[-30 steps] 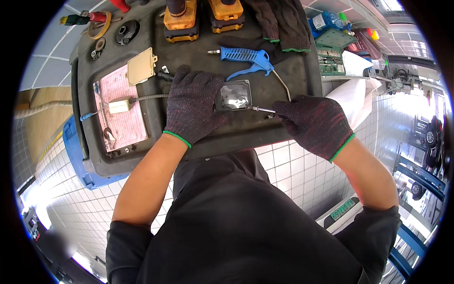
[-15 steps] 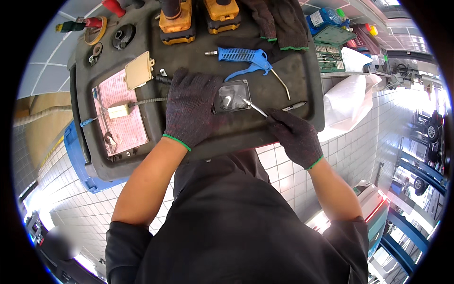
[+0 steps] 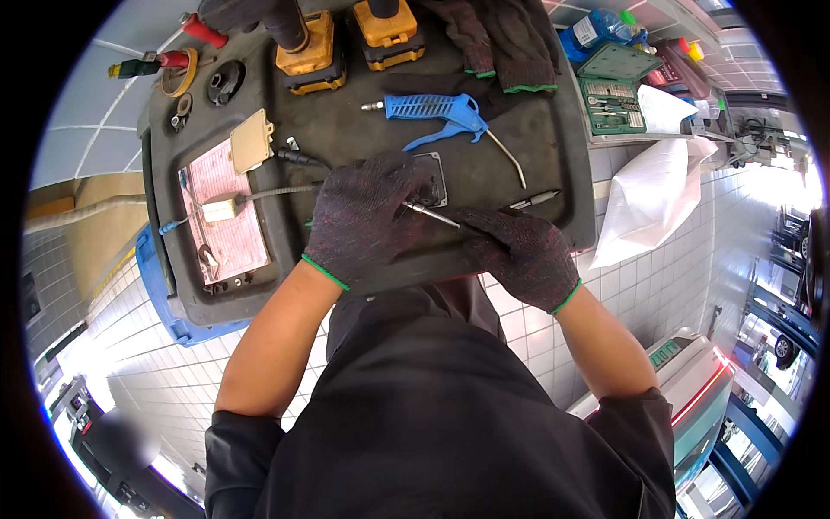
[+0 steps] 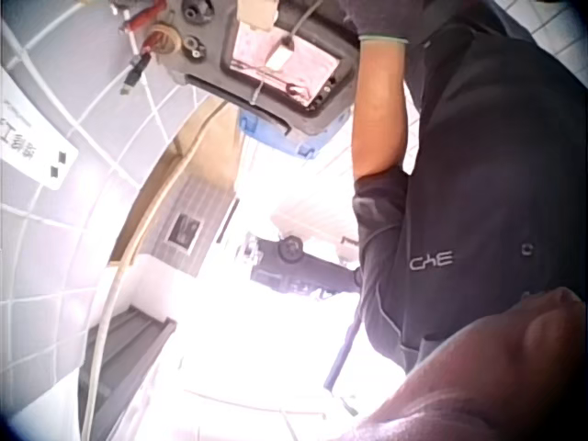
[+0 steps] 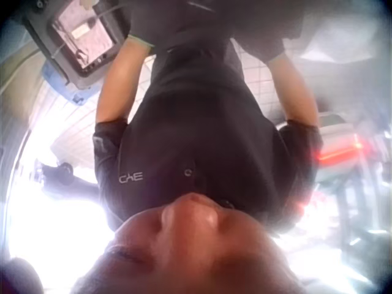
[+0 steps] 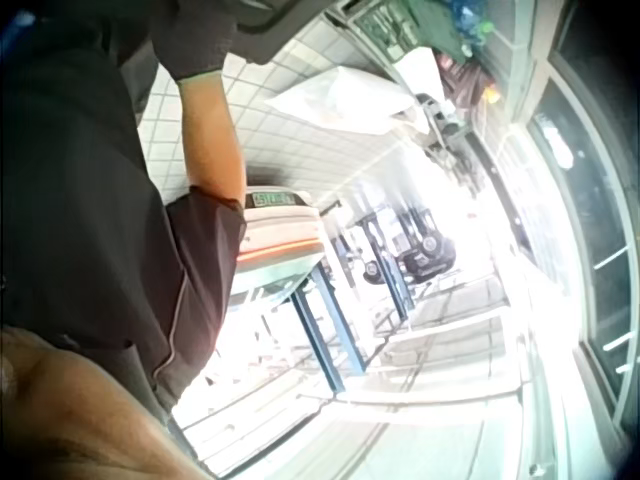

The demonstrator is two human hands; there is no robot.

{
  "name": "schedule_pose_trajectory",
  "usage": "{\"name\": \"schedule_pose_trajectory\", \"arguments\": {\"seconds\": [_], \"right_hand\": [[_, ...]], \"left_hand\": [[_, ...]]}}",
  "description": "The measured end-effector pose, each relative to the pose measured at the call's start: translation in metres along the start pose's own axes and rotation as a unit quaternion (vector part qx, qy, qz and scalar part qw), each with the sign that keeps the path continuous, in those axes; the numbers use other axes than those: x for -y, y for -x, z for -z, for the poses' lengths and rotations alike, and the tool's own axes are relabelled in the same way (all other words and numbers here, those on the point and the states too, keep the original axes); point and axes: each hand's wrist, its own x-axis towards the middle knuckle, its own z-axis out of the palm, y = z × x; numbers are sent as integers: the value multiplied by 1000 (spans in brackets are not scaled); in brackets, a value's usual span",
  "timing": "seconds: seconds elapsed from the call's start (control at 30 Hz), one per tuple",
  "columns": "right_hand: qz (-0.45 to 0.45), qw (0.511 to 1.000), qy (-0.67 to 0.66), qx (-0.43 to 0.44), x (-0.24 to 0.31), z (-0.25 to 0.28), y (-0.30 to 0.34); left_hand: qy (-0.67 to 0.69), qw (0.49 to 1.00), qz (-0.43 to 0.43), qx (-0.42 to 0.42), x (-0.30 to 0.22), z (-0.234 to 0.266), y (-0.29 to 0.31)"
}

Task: The person disassembles a small electronic component on a workbench using a screwdriver and a blue air blow gun. They remove screws, separate the casing, and inspect the internal parts. The person then places the disassembled components into a blue plastic bin.

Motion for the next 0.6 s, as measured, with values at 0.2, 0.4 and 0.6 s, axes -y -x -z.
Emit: {"name": "schedule_pose_trajectory", "arguments": {"seconds": [0.2,0.4,0.6], "right_hand": [[17,998,-54,-20,1,11,-1],[-4,997,49,-67,-13,45,1],[90,974,209,-16,19,78,-25]], "left_hand": [[44,995,53,-79,12,-5,27],[5,989,101,-104,10,16,47],[-19,998,43,-38,22,2,59]]}}
